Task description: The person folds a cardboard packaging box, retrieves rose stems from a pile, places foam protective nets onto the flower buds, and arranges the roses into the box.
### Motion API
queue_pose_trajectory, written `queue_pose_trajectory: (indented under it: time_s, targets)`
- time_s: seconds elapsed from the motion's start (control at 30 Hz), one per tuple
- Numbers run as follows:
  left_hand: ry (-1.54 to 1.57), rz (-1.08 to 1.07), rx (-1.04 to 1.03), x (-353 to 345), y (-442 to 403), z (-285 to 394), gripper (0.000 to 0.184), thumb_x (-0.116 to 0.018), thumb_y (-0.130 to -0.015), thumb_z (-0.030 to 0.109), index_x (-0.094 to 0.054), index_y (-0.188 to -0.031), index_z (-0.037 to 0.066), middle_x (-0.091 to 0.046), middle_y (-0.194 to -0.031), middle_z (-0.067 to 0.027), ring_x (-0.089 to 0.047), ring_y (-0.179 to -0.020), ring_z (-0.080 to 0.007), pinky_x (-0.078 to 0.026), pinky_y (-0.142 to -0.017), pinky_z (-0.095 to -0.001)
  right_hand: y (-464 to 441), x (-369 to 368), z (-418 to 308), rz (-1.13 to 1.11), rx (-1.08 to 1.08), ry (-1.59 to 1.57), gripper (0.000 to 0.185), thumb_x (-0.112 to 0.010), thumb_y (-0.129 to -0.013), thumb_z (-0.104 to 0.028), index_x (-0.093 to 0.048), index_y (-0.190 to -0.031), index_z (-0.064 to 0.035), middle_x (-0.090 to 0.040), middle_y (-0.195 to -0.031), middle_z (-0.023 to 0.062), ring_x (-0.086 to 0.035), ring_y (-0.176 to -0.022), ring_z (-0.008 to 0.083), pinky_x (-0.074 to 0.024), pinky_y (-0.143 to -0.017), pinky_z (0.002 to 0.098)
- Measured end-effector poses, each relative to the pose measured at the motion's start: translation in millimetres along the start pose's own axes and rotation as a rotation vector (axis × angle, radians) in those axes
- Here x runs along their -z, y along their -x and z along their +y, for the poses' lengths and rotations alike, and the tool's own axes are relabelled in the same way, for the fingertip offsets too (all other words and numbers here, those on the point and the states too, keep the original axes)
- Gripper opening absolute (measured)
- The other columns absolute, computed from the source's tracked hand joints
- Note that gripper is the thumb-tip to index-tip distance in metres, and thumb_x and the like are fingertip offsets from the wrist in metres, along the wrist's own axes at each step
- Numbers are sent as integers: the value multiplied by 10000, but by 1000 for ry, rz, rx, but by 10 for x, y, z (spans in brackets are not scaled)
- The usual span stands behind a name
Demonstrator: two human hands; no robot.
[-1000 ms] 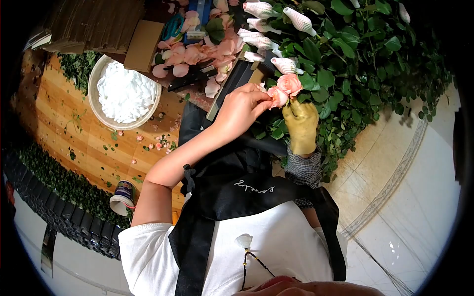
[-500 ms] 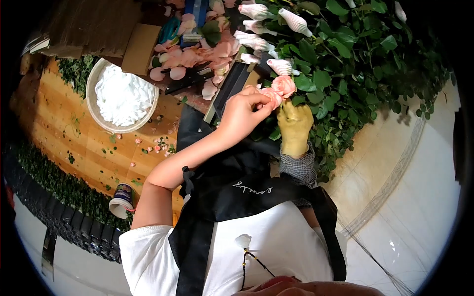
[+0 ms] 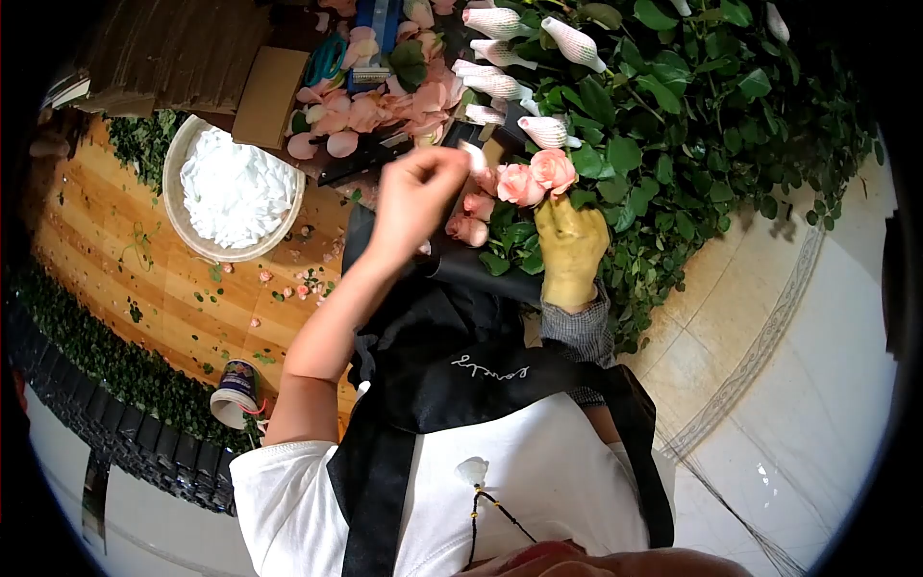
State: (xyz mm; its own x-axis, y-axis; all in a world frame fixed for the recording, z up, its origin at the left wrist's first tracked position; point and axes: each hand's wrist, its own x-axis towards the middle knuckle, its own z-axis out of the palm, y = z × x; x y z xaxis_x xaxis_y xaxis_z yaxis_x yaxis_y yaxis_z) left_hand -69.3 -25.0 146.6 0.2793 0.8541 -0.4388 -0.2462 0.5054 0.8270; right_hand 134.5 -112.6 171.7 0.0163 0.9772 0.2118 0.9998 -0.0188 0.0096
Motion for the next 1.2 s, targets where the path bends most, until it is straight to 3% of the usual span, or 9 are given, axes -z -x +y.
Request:
queue_pose_trajectory:
  time_s: [0.23, 0.47, 0.57, 0.63, 0.67, 0.8, 0.87, 0.97, 1.2]
  targets:
    - [-715, 429, -147, 868, -318, -64, 311, -710, -927, 272, -703, -867, -32, -624, -639, -127, -539, -535, -182, -437, -541, -322, -81, 106, -93, -21, -77, -33, 89, -754, -753, -119, -733, -840, -121, -542, -535, 52, -519, -482, 232, -438, -546, 363]
    - [-447, -105, -307, 251, -52, -30, 176, -638, -928, 139, -723, -963, -11, -715, -931, -146, -703, -822, -268, -536, -743, -336, 4, -11, -96, 24, -60, -36, 30, -744, -757, -90, -716, -756, -81, -626, -671, 52, -503, -487, 210, -399, -503, 346]
    - [-323, -326, -62, -40, 97, 118, 161, -610, -957, 102, -710, -995, -17, -683, -922, -92, -656, -705, -143, -512, -660, -275, -62, 66, -127, 50, 59, -35, 47, -745, -765, -91, -737, -805, -67, -670, -732, 53, -529, -506, 202, -404, -496, 343]
    - [-419, -319, -204, -134, 94, 41, 163, -610, -960, 113, -714, -1007, -4, -673, -923, -95, -640, -624, -136, -498, -604, -279, -57, 54, -121, 61, 76, -25, 87, -748, -767, -96, -746, -849, -64, -685, -758, 56, -542, -514, 205, -416, -507, 342]
    - [-421, -280, -208, -170, 108, 29, 168, -650, -906, 156, -729, -999, 40, -685, -935, -100, -658, -685, -273, -518, -650, -360, -46, 44, -112, 71, 92, -12, 129, -751, -769, -100, -755, -892, -61, -700, -785, 59, -554, -523, 207, -428, -518, 341]
    - [-465, -284, -196, -218, 123, 37, 181, -670, -905, 181, -741, -1001, 44, -699, -879, -105, -665, -683, -276, -523, -649, -360, 3, 13, -104, 59, -8, -64, 181, -747, -775, -97, -753, -951, -58, -696, -778, 63, -579, -546, 213, -447, -544, 341]
    - [-396, -359, -128, -225, 125, -2, 216, -663, -958, 181, -732, -1057, 1, -686, -759, -55, -593, -606, -84, -484, -592, -274, -14, 23, -139, 59, -99, -125, 234, -750, -759, -96, -753, -991, -66, -679, -741, 62, -557, -538, 226, -455, -564, 347]
    - [-343, -401, -28, -238, 120, -20, 226, -679, -952, 192, -737, -1059, 1, -663, -701, -23, -549, -631, -43, -471, -593, -252, 75, -47, -73, 27, -111, -90, 282, -752, -737, -98, -762, -1018, -82, -655, -701, 66, -530, -529, 238, -463, -577, 359]
    - [-126, -456, 127, -258, 91, -141, 256, -678, -939, 233, -745, -996, -7, -681, -702, -59, -630, -633, -116, -502, -632, -292, 72, -48, -91, 49, -109, -72, 333, -745, -724, -101, -765, -1056, -100, -647, -692, 66, -543, -562, 238, -469, -592, 361]
